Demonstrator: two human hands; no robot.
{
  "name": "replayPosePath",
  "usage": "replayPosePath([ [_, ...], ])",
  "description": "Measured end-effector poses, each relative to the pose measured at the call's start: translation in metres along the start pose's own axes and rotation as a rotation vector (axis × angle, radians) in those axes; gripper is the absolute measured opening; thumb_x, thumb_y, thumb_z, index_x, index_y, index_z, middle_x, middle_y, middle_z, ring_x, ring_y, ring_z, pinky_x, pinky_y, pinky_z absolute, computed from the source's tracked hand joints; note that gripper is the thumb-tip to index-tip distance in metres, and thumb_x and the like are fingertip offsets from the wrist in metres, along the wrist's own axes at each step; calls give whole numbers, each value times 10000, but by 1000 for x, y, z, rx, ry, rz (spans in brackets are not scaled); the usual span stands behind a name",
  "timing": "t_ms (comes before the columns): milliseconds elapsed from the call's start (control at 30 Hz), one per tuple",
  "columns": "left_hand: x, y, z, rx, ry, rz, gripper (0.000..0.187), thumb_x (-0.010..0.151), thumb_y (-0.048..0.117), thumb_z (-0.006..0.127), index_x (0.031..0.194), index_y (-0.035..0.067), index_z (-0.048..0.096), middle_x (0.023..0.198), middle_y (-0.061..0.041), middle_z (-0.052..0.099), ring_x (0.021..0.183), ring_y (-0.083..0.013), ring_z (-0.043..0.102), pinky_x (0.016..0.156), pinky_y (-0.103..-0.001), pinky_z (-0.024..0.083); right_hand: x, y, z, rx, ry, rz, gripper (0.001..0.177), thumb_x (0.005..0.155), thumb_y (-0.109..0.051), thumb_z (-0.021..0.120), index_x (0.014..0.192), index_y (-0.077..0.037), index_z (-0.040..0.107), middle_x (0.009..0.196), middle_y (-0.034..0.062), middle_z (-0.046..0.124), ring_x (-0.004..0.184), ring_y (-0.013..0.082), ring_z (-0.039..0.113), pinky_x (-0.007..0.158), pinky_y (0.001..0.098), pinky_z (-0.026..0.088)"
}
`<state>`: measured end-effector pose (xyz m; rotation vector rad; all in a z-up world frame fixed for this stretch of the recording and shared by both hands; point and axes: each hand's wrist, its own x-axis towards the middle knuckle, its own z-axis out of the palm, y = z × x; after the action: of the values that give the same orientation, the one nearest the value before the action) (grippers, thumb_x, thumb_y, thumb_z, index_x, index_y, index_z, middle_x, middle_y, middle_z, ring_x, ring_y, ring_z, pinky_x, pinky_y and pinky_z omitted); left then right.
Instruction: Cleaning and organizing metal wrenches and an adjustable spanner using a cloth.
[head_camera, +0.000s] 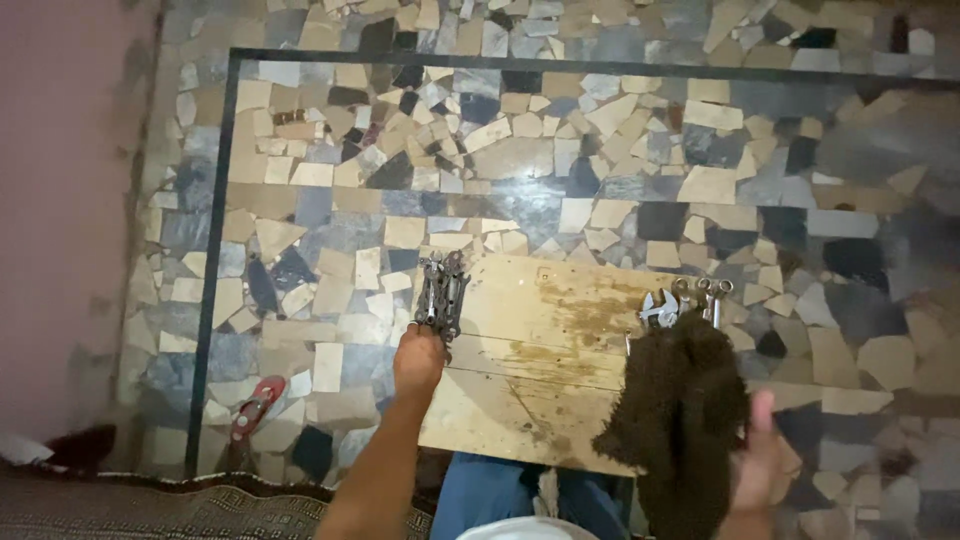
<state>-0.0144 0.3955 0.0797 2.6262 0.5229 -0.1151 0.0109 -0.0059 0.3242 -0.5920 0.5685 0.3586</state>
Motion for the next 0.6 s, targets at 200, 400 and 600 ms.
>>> replayPosePath([
  [200, -10, 34, -58, -339, -36, -105, 187, 893, 175, 684, 925, -9, 700, 872, -165, 704, 778, -304, 686, 720, -441, 551, -3, 25, 14, 299, -430, 75, 696, 1154, -603, 427, 1505, -8, 507, 1414, 288, 588, 1215, 474, 592, 1005, 638, 497],
  [400, -46, 106, -146, -1149, -317, -417, 163, 893, 108, 683, 918, -24, 774, 739, -61, 711, 598, -131, 620, 568, -293, 520, -19, 42, 87, 216, -247, 290, 773, 1052, -634, 353, 1530, -30, 417, 1439, 259, 530, 1206, 431, 581, 948, 552, 523],
  [600, -82, 164, -208, -1224, -408, -285, 100, 869, 76, 693, 890, 12, 767, 713, 1, 673, 617, -76, 601, 559, -238, 471, -9, 100, 81, -646, -243, 204, 648, 840, -416, 599, 1381, -61, 556, 1241, 68, 713, 1092, 167, 688, 916, 329, 571],
])
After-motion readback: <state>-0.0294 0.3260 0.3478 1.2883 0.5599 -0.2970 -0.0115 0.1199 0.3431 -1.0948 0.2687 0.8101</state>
